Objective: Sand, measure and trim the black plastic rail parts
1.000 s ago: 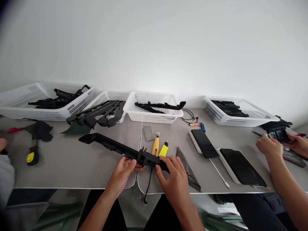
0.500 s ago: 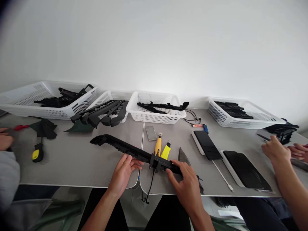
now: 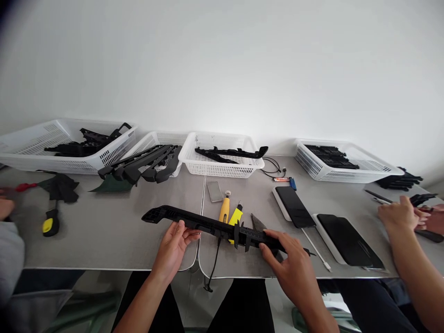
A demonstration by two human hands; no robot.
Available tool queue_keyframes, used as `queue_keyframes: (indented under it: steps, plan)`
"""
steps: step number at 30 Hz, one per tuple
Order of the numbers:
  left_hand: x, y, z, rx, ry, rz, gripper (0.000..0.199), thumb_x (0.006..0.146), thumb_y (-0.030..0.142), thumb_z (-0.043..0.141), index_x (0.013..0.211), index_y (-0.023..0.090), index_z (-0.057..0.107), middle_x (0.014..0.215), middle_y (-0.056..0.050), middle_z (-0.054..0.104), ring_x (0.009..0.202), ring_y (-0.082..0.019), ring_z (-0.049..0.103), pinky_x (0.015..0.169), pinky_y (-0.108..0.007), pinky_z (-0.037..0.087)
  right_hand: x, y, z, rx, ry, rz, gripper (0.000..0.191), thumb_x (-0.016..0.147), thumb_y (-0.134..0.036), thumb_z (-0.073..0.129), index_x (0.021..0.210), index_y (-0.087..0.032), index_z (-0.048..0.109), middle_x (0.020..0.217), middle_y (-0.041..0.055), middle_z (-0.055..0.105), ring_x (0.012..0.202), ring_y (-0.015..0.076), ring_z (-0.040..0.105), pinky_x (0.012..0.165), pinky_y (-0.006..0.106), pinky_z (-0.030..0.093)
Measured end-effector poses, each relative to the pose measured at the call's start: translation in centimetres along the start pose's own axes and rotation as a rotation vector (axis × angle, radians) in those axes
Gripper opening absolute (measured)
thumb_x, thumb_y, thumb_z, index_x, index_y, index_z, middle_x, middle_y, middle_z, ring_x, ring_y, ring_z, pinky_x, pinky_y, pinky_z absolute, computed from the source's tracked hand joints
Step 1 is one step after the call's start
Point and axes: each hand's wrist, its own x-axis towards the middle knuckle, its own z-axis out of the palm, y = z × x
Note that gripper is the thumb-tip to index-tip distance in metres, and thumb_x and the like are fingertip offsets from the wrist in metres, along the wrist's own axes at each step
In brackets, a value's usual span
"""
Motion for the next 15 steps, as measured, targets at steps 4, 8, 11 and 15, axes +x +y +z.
queue_keyframes:
  steps: [4,8,11,15]
  plan:
    - [0.0,0.1,0.0,-0.017,0.0,-0.006,0.043,0.079,0.053,0.085,0.086,0.018,0.06,0.079,0.0,0.07,0.082,-0.022,0.077,0.082,-0.037,0.063,0.2,-0.5,0.0,0.014,0.004,0.068,0.043,0.088,-0.055,0.064,0.115,-0.024,0.078,0.11,0.007,0.078,0.096,0.028,0.072,0.076,0.037,0.058]
    - [-0.1,0.3,0.1,-0.016,0.0,-0.018,0.045,0.079,0.053,0.086,0.081,0.019,0.057,0.075,0.002,0.068,0.083,-0.022,0.078,0.085,-0.038,0.064,0.5,-0.7,-0.6,0.032,-0.01,0.085,0.042,0.086,-0.052,0.065,0.117,-0.027,0.078,0.111,0.0061,0.079,0.084,0.0258,0.072,0.062,0.033,0.055]
    - [-0.1,0.3,0.2,-0.011,-0.009,-0.034,0.045,0.079,0.054,0.086,0.084,0.018,0.059,0.08,0.0,0.07,0.085,-0.023,0.078,0.086,-0.039,0.064,0.8,-0.8,-1.3,0.049,0.0,0.073,0.042,0.085,-0.052,0.067,0.116,-0.027,0.08,0.108,0.0068,0.079,0.086,0.0265,0.072,0.054,0.03,0.051]
    - [0.0,0.1,0.1,-0.034,-0.022,-0.051,0.045,0.076,0.053,0.088,0.088,0.017,0.062,0.082,-0.001,0.072,0.087,-0.023,0.078,0.088,-0.039,0.065,1.3,-0.3,-1.9,0.062,-0.031,0.098,0.044,0.085,-0.054,0.067,0.117,-0.027,0.079,0.113,0.0069,0.078,0.092,0.0262,0.072,0.049,0.027,0.048]
